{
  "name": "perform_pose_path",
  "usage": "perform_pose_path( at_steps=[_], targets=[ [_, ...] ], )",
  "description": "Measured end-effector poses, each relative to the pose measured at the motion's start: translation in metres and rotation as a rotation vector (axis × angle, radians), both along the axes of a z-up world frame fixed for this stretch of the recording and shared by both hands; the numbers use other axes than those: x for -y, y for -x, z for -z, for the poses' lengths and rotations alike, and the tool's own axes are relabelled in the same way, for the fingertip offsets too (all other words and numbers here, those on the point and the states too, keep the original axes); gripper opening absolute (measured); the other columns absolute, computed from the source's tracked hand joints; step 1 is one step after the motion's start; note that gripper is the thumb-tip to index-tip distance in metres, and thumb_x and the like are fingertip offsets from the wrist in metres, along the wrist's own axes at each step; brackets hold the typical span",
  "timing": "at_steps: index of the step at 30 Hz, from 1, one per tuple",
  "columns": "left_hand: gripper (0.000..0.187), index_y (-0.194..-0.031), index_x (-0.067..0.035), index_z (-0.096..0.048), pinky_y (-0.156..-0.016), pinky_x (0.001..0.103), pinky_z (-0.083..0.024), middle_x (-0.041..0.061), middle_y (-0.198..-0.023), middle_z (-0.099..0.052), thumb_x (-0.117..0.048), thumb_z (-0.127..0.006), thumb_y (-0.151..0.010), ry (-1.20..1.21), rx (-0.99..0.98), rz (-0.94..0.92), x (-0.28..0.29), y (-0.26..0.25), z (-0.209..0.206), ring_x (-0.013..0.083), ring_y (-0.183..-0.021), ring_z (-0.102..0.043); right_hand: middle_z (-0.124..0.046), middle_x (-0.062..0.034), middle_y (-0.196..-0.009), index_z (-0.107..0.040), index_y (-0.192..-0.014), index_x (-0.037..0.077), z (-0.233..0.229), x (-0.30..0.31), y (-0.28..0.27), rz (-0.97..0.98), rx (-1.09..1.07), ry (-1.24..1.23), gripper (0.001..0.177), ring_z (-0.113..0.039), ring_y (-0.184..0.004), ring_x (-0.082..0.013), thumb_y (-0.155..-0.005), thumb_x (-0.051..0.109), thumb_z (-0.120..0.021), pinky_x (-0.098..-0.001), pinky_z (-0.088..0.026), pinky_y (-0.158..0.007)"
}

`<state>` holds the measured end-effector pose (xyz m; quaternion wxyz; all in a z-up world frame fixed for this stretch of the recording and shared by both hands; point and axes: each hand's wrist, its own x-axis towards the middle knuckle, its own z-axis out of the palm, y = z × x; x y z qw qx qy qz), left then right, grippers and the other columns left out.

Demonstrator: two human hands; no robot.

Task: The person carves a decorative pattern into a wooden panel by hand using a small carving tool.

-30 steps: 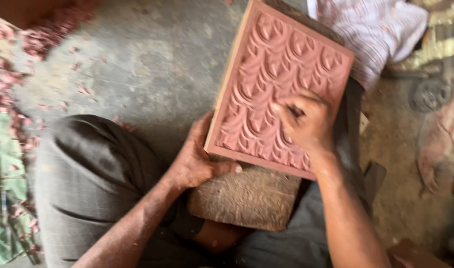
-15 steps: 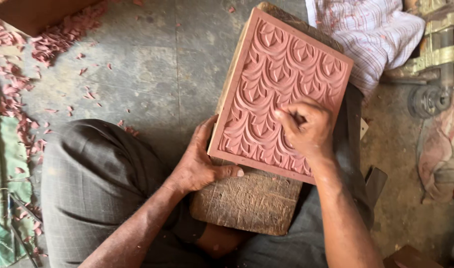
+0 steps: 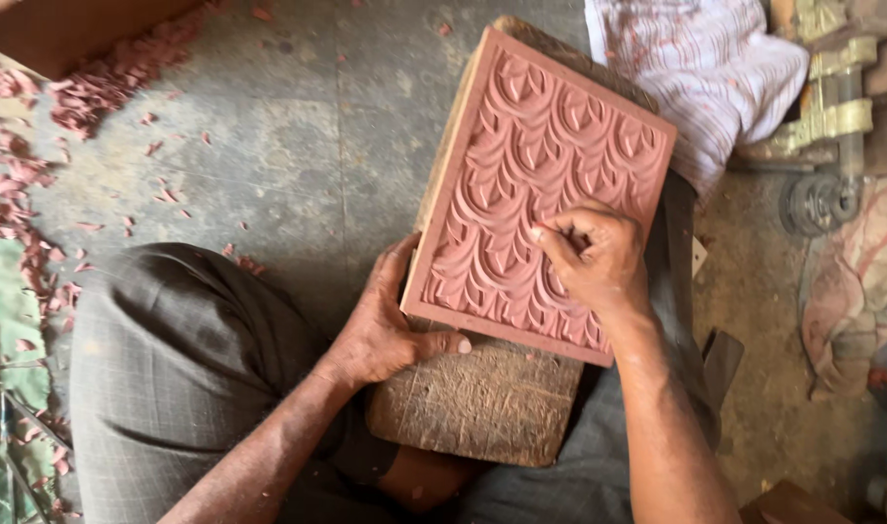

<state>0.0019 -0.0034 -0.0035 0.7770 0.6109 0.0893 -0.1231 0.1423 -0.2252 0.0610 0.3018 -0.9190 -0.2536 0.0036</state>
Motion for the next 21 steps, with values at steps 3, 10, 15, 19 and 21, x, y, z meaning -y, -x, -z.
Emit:
perform_pose_path(
  at_steps=[3, 10, 15, 19, 21],
  targets=[
    [0.132, -0.159, -0.008, -0.019, -0.11, 0.048, -0.049, 0.013, -0.158, -0.03, -0.018, -0.098, -0.054, 0.112, -0.029, -0.039, 0.007, 0.003, 0.002, 0.0292, -0.146, -0.04, -0.07, -0.0041, -0.077, -0.076, -0.088, 0.002, -0.003, 0.005, 0.005, -0.009, 0.017, -0.043, 0.008, -0.058, -0.06, -0.0055, -0.09, 0.006, -0.082, -0.0219, -0.044, -0.05],
    [0.132, -0.159, -0.007, -0.018, -0.109, 0.046, -0.055, 0.013, -0.159, -0.028, -0.018, -0.098, -0.054, 0.116, -0.017, -0.036, 0.003, 0.0, 0.003, 0.029, -0.146, -0.04, -0.073, -0.005, -0.082, -0.076, -0.091, 0.002, 0.001, -0.002, 0.004, 0.011, 0.012, -0.091, 0.006, -0.065, -0.068, -0.0061, -0.09, 0.005, -0.081, -0.0215, -0.051, -0.057],
    [0.133, -0.16, -0.008, -0.019, -0.115, 0.047, -0.047, 0.015, -0.157, -0.029, -0.018, -0.102, -0.056, -0.041, 0.021, -0.001, 0.002, 0.001, 0.003, 0.0302, -0.148, -0.036, -0.073, -0.0055, -0.074, -0.075, -0.084, 0.002, 0.011, -0.003, 0.013, 0.168, 0.006, -0.05, 0.008, -0.063, -0.058, -0.0075, -0.09, 0.003, -0.081, -0.0227, -0.048, -0.05],
    [0.132, -0.159, -0.006, -0.019, -0.112, 0.049, -0.051, 0.016, -0.16, -0.032, -0.02, -0.098, -0.055, 0.176, 0.041, -0.063, 0.004, 0.001, 0.002, 0.0323, -0.148, -0.039, -0.076, -0.0055, -0.079, -0.077, -0.089, 0.002, 0.011, -0.007, 0.016, 0.158, 0.053, -0.09, 0.002, -0.067, -0.062, -0.0064, -0.09, 0.002, -0.078, -0.0213, -0.051, -0.052],
    [0.133, -0.159, -0.008, -0.016, -0.107, 0.048, -0.052, 0.014, -0.159, -0.03, -0.021, -0.097, -0.054, 0.168, -0.013, -0.033, 0.006, 0.0, 0.001, 0.0304, -0.147, -0.04, -0.076, -0.0057, -0.08, -0.077, -0.09, 0.001, 0.011, -0.008, 0.02, 0.164, 0.094, -0.102, 0.002, -0.066, -0.062, -0.0067, -0.091, 0.002, -0.078, -0.0216, -0.05, -0.053]
  ],
)
